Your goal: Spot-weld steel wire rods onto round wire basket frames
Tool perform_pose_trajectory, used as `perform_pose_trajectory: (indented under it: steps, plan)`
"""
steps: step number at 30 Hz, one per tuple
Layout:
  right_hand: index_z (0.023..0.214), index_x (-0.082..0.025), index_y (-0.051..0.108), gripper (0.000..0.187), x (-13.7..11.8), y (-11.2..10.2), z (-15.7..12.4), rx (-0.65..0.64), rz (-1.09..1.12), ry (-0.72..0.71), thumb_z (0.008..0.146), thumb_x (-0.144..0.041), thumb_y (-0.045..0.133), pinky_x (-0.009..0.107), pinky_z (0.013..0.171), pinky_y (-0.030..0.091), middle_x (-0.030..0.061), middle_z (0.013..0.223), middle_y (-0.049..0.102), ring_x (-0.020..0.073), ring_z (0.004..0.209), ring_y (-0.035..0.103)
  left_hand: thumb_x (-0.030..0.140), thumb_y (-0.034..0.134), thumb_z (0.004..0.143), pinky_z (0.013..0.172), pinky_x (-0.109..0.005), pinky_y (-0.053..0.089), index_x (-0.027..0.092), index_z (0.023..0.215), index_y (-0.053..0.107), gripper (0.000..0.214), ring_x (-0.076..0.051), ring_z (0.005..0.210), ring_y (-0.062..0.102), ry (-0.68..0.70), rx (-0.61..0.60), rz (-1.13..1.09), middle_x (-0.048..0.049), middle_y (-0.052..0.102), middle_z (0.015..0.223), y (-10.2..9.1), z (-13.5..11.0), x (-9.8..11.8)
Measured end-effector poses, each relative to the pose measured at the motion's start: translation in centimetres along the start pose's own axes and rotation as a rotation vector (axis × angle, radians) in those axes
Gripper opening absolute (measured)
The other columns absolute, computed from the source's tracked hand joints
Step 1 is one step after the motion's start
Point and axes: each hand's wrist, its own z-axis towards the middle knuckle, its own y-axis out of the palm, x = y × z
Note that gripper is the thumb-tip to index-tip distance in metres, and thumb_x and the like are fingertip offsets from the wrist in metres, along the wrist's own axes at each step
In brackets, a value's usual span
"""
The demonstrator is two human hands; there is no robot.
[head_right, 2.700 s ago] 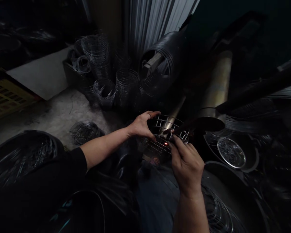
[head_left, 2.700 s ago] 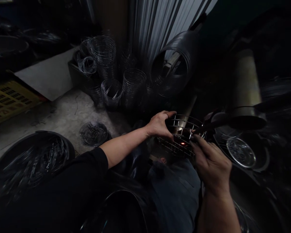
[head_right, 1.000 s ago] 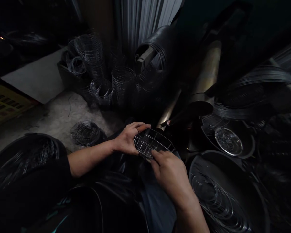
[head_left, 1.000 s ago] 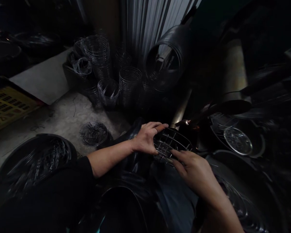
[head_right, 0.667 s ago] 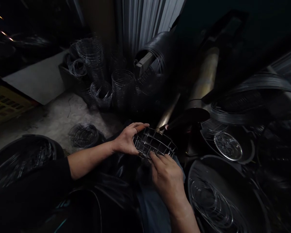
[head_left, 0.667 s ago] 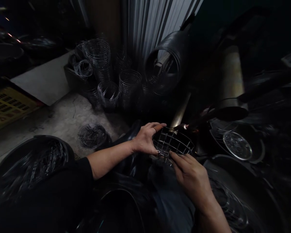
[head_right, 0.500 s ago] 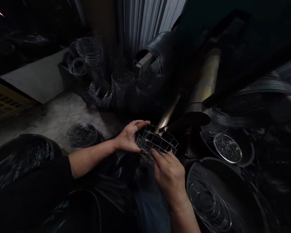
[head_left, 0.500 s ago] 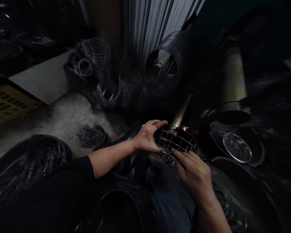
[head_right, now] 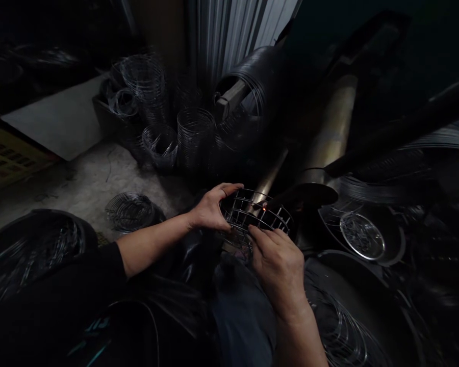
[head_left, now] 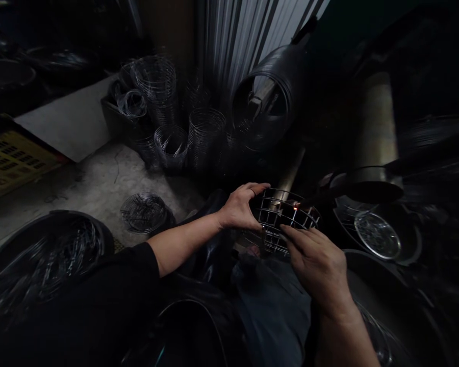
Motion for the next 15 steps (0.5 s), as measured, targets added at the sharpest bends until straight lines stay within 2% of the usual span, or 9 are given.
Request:
perform_pose_trajectory:
  steps: [4,10,12,15]
  plan:
    - [0.095,-0.016,0.070,0.022,0.5,0.2,0.7,0.006,-0.036,0.019,0.091,-0.018,0.049,0.030,0.068,0.050,0.0053,0.079,0.071,0.0179,0.069,0.063,0.033,0.085,0.038,0.104,-0.040,0.044,0.016,0.130,0.052,0.099,-0.028,0.116,0.055,-0.012,-0.003,0.014,-0.0114,0.053,0.127,0.0,0.9,-0.1]
    - [0.092,-0.018,0.072,0.018,2.0,0.8,1.8,0.084,-0.003,0.023,0.090,-0.024,0.055,0.031,0.075,0.052,0.0040,0.079,0.072,0.0179,0.070,0.065,0.032,0.086,0.036,0.100,-0.039,0.047,0.011,0.129,0.052,0.102,-0.029,0.111,0.057,-0.051,0.041,0.004,-0.0129,0.054,0.124,0.4,2.3,-0.7]
    - [0.097,-0.018,0.072,0.018,1.6,0.6,1.4,0.150,0.035,0.105,0.088,-0.026,0.058,0.031,0.073,0.052,0.0039,0.082,0.072,0.0179,0.071,0.065,0.031,0.087,0.034,0.099,-0.040,0.048,0.012,0.130,0.052,0.103,-0.029,0.111,0.057,-0.059,0.035,-0.008,-0.0125,0.054,0.126,0.5,2.4,-0.9]
    - [0.108,-0.018,0.070,0.024,0.3,0.1,0.0,0.287,0.146,0.316,0.086,-0.024,0.063,0.031,0.076,0.052,0.0058,0.092,0.071,0.0192,0.079,0.066,0.031,0.088,0.032,0.102,-0.042,0.045,0.014,0.130,0.052,0.106,-0.031,0.116,0.054,-0.070,0.038,0.008,-0.0117,0.053,0.128,0.7,2.9,-1.1]
